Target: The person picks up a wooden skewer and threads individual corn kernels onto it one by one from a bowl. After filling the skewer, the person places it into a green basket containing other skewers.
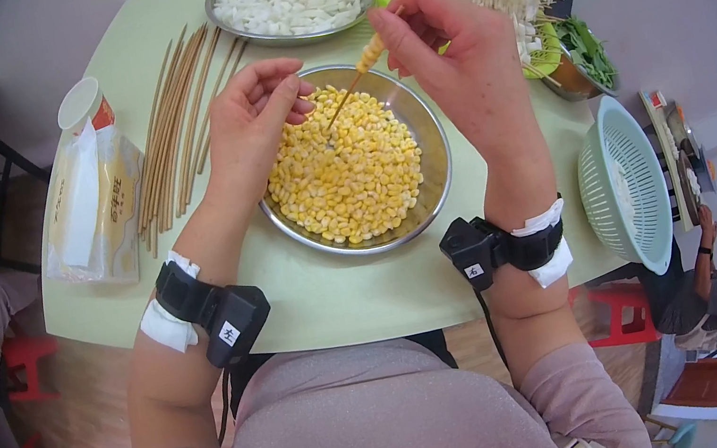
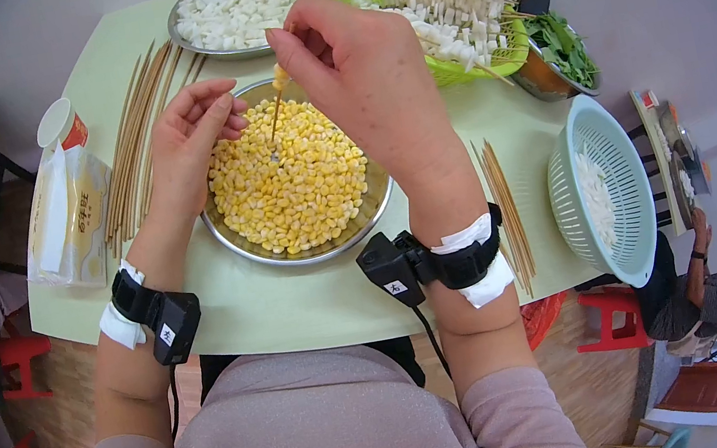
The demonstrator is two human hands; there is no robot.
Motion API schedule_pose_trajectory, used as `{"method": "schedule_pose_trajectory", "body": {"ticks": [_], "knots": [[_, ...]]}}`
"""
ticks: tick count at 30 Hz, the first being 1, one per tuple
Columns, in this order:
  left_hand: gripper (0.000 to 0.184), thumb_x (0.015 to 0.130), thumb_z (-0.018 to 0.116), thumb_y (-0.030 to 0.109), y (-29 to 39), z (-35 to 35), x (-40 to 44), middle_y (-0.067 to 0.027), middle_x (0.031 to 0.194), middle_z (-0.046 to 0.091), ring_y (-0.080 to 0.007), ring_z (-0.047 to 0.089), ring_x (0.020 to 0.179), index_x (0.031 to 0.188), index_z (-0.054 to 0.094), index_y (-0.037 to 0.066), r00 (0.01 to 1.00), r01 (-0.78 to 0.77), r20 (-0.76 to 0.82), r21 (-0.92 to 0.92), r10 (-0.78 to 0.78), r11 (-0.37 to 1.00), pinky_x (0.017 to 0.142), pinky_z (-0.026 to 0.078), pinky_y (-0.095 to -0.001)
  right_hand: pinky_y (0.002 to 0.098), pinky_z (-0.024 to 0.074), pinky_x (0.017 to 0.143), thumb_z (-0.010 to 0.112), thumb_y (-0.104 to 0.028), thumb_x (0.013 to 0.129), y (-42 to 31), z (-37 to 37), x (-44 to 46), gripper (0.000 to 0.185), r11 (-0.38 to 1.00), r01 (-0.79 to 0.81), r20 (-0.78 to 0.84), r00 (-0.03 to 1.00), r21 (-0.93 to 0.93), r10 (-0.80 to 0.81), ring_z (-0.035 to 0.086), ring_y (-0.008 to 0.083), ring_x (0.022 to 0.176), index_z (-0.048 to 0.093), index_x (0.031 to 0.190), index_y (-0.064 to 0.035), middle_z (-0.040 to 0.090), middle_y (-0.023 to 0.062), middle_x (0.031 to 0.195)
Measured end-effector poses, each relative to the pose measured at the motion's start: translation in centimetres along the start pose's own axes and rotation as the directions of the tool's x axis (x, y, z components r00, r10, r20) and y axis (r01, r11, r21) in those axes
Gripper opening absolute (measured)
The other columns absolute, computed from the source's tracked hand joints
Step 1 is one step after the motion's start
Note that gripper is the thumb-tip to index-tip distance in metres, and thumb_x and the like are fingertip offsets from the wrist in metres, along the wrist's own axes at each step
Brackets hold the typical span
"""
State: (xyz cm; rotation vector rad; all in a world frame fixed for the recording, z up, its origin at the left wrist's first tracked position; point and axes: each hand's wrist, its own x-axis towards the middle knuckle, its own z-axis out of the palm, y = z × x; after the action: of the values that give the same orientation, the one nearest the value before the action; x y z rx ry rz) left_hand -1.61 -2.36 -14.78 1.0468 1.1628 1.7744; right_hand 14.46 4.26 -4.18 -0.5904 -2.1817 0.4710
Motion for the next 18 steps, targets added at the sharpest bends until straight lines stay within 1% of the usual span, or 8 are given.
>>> {"method": "schedule_pose_trajectory", "body": {"ticks": [2,4,11,13,14,16,17,18], "knots": [[0.023,0.088,0.056,0.012,0.0,0.0,-0.1,-0.0072,0.088,0.062,-0.0101,0.058,0.076,0.107,0.055,0.0,1.0,0.002,-0.001,0.002,-0.002,1.0,0.069,0.047,-0.0215,0.0263,0.0432,0.049,0.062,-0.014,0.082,0.0,0.1,0.0,0.014,1.0,0.004,-0.011,1.0,0.024,-0.004,0.057,0.0175,0.051,0.057,0.079,-0.0007,0.059,0.01,0.061],[0.023,0.088,0.056,0.012,0.0,0.1,0.0,-0.0071,0.088,0.061,-0.0101,0.058,0.076,0.107,0.055,0.0,1.0,0.002,-0.002,0.005,-0.002,1.0,0.069,0.047,-0.0215,0.0266,0.0431,0.049,0.062,-0.013,0.082,0.0,0.0,0.0,0.014,0.999,-0.017,0.014,1.0,0.04,0.017,0.057,0.0177,0.051,0.057,0.079,-0.0009,0.059,0.0101,0.062],[0.023,0.088,0.055,0.011,0.1,0.0,0.0,-0.0076,0.089,0.061,-0.0103,0.058,0.077,0.108,0.055,0.0,1.0,0.017,-0.001,0.015,-0.017,1.0,0.069,0.047,-0.0214,0.0263,0.0437,0.051,0.063,-0.014,0.081,0.4,-0.2,0.0,0.014,1.0,0.023,0.001,1.0,0.013,-0.023,0.057,0.0178,0.052,0.058,0.079,-0.0012,0.06,0.0103,0.062],[0.023,0.088,0.055,0.011,0.2,0.1,0.0,-0.0077,0.09,0.061,-0.0103,0.058,0.078,0.108,0.055,0.0,1.0,0.015,-0.002,0.009,-0.015,1.0,0.069,0.047,-0.0213,0.0175,0.044,0.053,0.063,-0.012,0.083,0.4,-0.6,0.0,0.013,1.0,-0.01,-0.015,1.0,0.016,0.01,0.054,0.0041,0.057,0.06,0.083,0.0005,0.057,0.0,0.063],[0.023,0.088,0.055,0.011,0.2,0.1,0.0,-0.0075,0.09,0.062,-0.0104,0.058,0.079,0.108,0.055,0.0,1.0,0.018,-0.017,-0.003,-0.018,1.0,0.069,0.047,-0.0213,0.0175,0.044,0.053,0.063,-0.012,0.083,0.4,-0.9,0.1,0.013,1.0,-0.006,-0.015,1.0,0.014,0.006,0.054,0.0041,0.057,0.06,0.083,0.0005,0.057,0.0,0.063],[0.023,0.088,0.055,0.011,0.2,0.0,0.0,-0.0074,0.091,0.062,-0.0104,0.058,0.079,0.108,0.055,0.0,0.999,0.012,-0.036,-0.017,-0.013,1.0,0.069,0.047,-0.0213,0.0173,0.0446,0.054,0.064,-0.012,0.083,0.6,-1.8,0.3,0.013,0.998,-0.056,-0.069,0.996,0.036,0.059,0.055,0.0041,0.058,0.06,0.083,0.0005,0.058,-0.0005,0.065],[0.023,0.087,0.056,0.011,0.1,0.0,0.1,-0.0071,0.092,0.062,-0.0104,0.059,0.08,0.108,0.055,0.0,0.999,0.017,-0.04,-0.012,-0.017,1.0,0.069,0.047,-0.0215,0.0173,0.0451,0.054,0.063,-0.012,0.084,0.4,-2.1,0.3,0.013,0.987,-0.092,-0.079,0.991,0.132,0.103,0.055,0.0044,0.058,0.06,0.084,0.0008,0.059,-0.0002,0.067],[0.023,0.087,0.057,0.011,0.0,0.0,0.1,-0.0068,0.093,0.062,-0.0103,0.059,0.081,0.108,0.056,0.001,0.999,0.023,-0.044,-0.007,-0.023,1.0,0.07,0.047,-0.0216,0.0173,0.0451,0.054,0.063,-0.012,0.084,0.4,-2.5,0.4,0.013,0.987,-0.087,-0.08,0.992,0.132,0.099,0.055,0.0044,0.058,0.06,0.084,0.0008,0.059,-0.0002,0.067]]}}
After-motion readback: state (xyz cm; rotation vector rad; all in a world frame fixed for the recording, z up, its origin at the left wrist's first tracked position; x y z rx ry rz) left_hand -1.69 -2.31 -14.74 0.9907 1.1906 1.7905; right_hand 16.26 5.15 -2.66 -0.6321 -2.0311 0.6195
